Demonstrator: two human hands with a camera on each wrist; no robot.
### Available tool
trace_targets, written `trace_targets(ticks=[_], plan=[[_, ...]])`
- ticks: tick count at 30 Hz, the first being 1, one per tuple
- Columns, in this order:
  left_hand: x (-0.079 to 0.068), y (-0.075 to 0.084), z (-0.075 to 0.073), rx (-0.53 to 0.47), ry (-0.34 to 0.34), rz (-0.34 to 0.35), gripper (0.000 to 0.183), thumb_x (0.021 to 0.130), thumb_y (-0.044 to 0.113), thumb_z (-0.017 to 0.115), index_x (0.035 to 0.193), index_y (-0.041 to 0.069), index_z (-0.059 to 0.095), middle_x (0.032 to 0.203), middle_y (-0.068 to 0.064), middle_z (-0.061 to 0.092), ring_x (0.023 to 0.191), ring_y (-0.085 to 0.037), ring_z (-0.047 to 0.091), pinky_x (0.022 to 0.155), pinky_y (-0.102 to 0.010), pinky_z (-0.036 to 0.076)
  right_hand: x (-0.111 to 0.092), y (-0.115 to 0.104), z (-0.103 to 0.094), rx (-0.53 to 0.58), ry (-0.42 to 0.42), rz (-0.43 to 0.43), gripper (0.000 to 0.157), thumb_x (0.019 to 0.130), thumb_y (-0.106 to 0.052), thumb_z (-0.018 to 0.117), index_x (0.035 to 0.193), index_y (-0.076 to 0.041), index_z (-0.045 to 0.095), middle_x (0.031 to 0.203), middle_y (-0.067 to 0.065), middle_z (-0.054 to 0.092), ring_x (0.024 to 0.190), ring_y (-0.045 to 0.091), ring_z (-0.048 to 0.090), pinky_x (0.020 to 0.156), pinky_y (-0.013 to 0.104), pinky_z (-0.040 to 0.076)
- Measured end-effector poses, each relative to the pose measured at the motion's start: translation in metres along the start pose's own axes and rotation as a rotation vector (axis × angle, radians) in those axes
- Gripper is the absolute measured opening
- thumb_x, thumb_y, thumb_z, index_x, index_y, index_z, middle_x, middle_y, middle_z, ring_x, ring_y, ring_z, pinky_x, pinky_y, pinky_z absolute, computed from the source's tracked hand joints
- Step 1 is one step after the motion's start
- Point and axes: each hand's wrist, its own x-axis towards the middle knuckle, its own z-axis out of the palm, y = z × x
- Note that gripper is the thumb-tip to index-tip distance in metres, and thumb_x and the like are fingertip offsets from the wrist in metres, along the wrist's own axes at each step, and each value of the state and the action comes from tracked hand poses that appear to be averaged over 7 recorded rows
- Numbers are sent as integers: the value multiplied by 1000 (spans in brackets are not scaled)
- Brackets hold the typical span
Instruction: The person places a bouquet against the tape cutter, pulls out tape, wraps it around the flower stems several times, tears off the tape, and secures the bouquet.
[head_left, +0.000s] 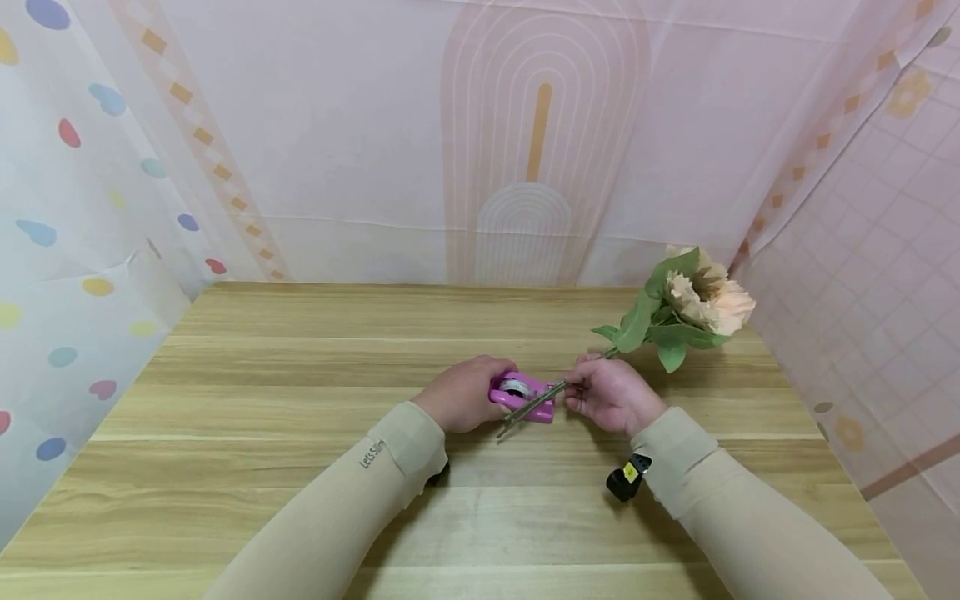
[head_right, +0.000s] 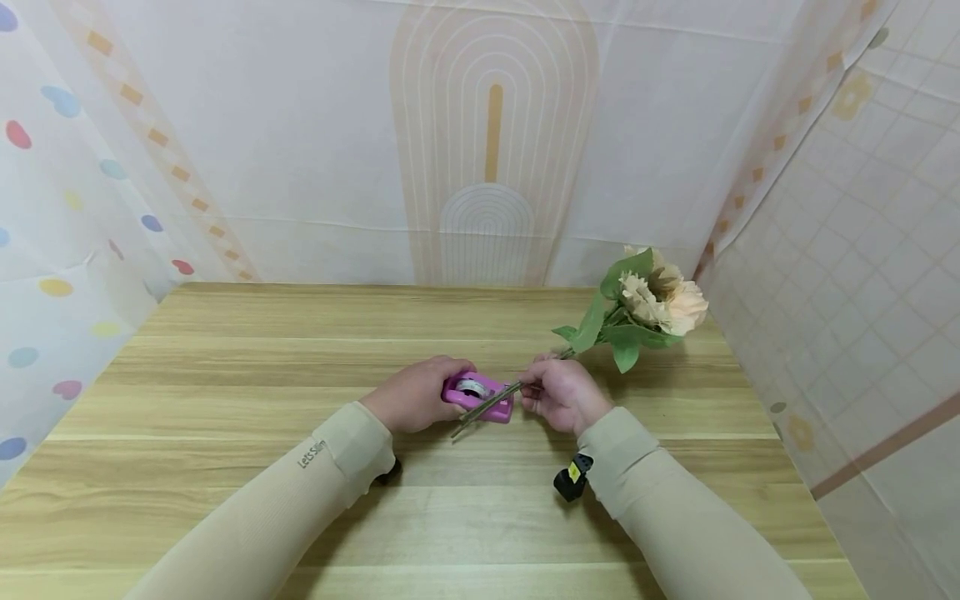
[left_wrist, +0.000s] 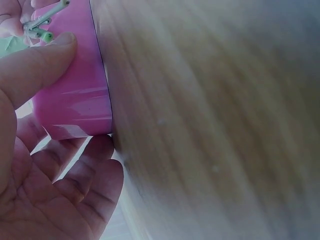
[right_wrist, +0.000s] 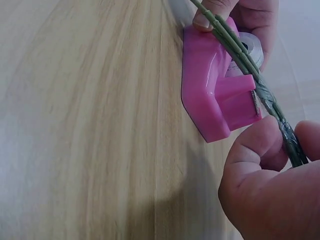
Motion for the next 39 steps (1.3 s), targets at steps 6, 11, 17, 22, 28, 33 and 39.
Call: trace_targets(ticks=[6, 11, 17, 22, 28, 33, 39], plan=[[-1, 0, -1, 4, 0, -4, 55, 95, 25, 80, 146, 18, 60, 139, -5, 66, 131, -25, 61, 116, -44, 47, -1, 0, 0, -61, 5, -11, 13, 106, 2, 47, 105, -8, 40, 85, 2, 57, 76, 13, 56, 70, 23, 51], [-2, 1, -2, 2, -1, -5, 54, 95, 25, 79, 145, 18, 60, 140, -6, 65, 132, -26, 61, 116, -44, 47, -3, 1, 2, -74, -3, -24, 14, 106, 4, 47, 112, -5, 39, 87, 3, 59, 75, 11, 59, 70, 23, 54], [-2, 0, -2, -3, 4, -1, 53, 95, 25, 79, 144, 18, 61, 139, -5, 66, 130, -25, 62, 115, -44, 48, -3, 1, 2, 11, -10, -24, 12, 105, 6, 45, 106, -5, 39, 93, 7, 58, 78, 13, 62, 76, 24, 59], [-2, 0, -2, 5, 7, -2, 51, 95, 25, 79, 143, 19, 62, 136, -3, 67, 127, -23, 63, 112, -43, 49, -1, 2, 2, 29, -4, -18, 7, 106, 4, 43, 101, -2, 45, 92, 8, 57, 80, 14, 61, 77, 23, 60], [-3, 0, -2, 7, 5, -1, 52, 96, 27, 78, 145, 19, 61, 138, -4, 66, 129, -24, 62, 114, -43, 49, 0, 4, 3, 6, 25, -20, 17, 107, -5, 54, 90, -6, 53, 85, 4, 59, 77, 12, 61, 74, 22, 59], [-2, 0, -1, 5, 11, 6, 53, 96, 27, 79, 145, 18, 61, 139, -5, 66, 130, -25, 62, 115, -43, 48, -1, 6, 3, -39, 56, -50, 26, 106, -6, 59, 84, -12, 47, 83, 2, 61, 75, 12, 61, 70, 23, 58], [-2, 1, -1, 3, 15, 8, 51, 95, 28, 79, 143, 18, 62, 137, -4, 67, 128, -24, 63, 114, -43, 49, -1, 6, 3, -44, 64, -60, 19, 106, -5, 58, 93, -11, 46, 85, 2, 61, 78, 14, 61, 73, 24, 59]])
